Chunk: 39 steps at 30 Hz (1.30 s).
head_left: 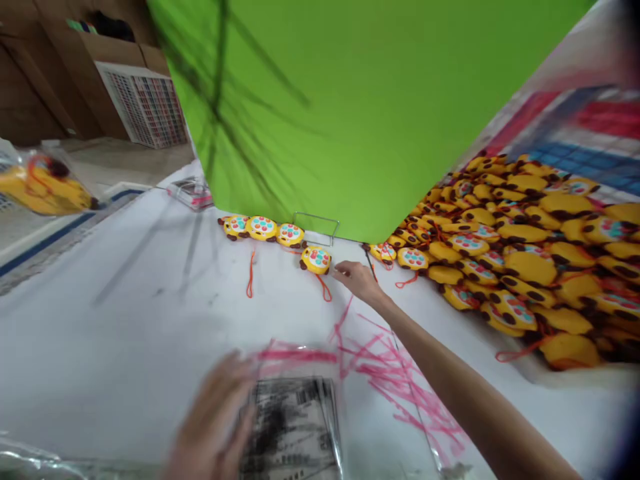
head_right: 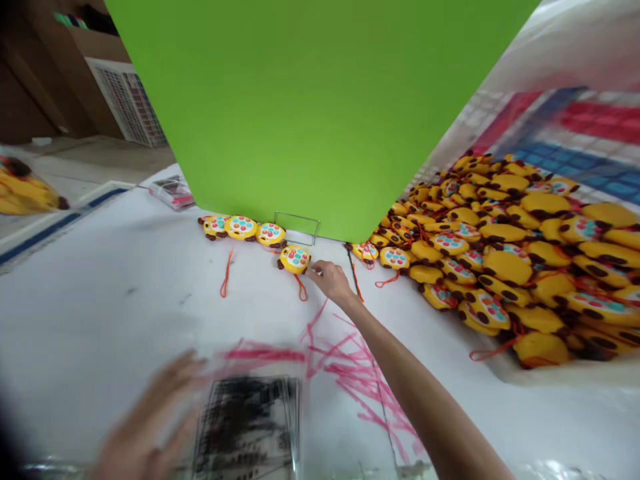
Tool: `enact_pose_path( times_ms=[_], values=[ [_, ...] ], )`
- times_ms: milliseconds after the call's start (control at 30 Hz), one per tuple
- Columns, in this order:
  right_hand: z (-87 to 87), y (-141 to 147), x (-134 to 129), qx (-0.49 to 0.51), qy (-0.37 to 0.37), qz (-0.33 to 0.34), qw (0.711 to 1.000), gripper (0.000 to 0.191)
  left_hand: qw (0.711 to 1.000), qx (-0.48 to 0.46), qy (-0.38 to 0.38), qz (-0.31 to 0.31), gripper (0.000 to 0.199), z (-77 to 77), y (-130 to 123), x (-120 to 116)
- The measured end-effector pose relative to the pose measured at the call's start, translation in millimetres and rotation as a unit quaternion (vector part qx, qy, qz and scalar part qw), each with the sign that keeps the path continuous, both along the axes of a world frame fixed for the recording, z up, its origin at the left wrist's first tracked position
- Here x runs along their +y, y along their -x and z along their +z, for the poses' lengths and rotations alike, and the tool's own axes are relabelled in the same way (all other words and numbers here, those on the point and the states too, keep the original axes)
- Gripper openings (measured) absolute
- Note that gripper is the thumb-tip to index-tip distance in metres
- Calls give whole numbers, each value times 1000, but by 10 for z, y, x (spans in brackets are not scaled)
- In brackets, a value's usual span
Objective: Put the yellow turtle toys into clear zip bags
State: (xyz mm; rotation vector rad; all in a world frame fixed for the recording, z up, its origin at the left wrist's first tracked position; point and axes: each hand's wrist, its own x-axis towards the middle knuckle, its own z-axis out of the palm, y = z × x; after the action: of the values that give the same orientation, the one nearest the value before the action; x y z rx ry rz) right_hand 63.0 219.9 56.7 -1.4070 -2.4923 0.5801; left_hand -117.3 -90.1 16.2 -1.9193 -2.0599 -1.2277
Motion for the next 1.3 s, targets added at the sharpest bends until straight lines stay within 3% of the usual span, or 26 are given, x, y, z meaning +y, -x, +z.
enact_pose_path(
  times_ms=[67,167,267,400,533,633,733,933,1100,1300],
  values=[
    [-8,257,213,-15,-9,-4,1000,33,988,135,-39,-64,24,-227,-320,103],
    [18,576,425,-38,5,22,999,43,975,217,-35,-41,32,-446,-631,230],
    [45,717,518,-66,53,60,995,52,975,219,-21,-8,34,-489,-711,308],
    [-25,659,478,-83,90,63,991,70,982,184,16,-30,28,-497,-676,319],
    [-177,518,323,-52,110,35,992,64,988,130,68,-46,26,-547,-707,282],
    [-224,417,192,10,143,30,989,45,991,97,73,-50,16,-521,-736,278],
    [-166,337,61,84,198,36,976,35,992,88,73,-49,10,-453,-731,303],
    [104,225,-284,223,278,50,933,40,990,94,102,-36,28,-407,-740,348],
    [218,43,-682,273,344,80,895,43,972,116,195,-57,16,-331,-754,369],
    [399,-7,-905,359,346,57,865,36,958,186,200,-87,13,-192,-702,442]
  ],
)
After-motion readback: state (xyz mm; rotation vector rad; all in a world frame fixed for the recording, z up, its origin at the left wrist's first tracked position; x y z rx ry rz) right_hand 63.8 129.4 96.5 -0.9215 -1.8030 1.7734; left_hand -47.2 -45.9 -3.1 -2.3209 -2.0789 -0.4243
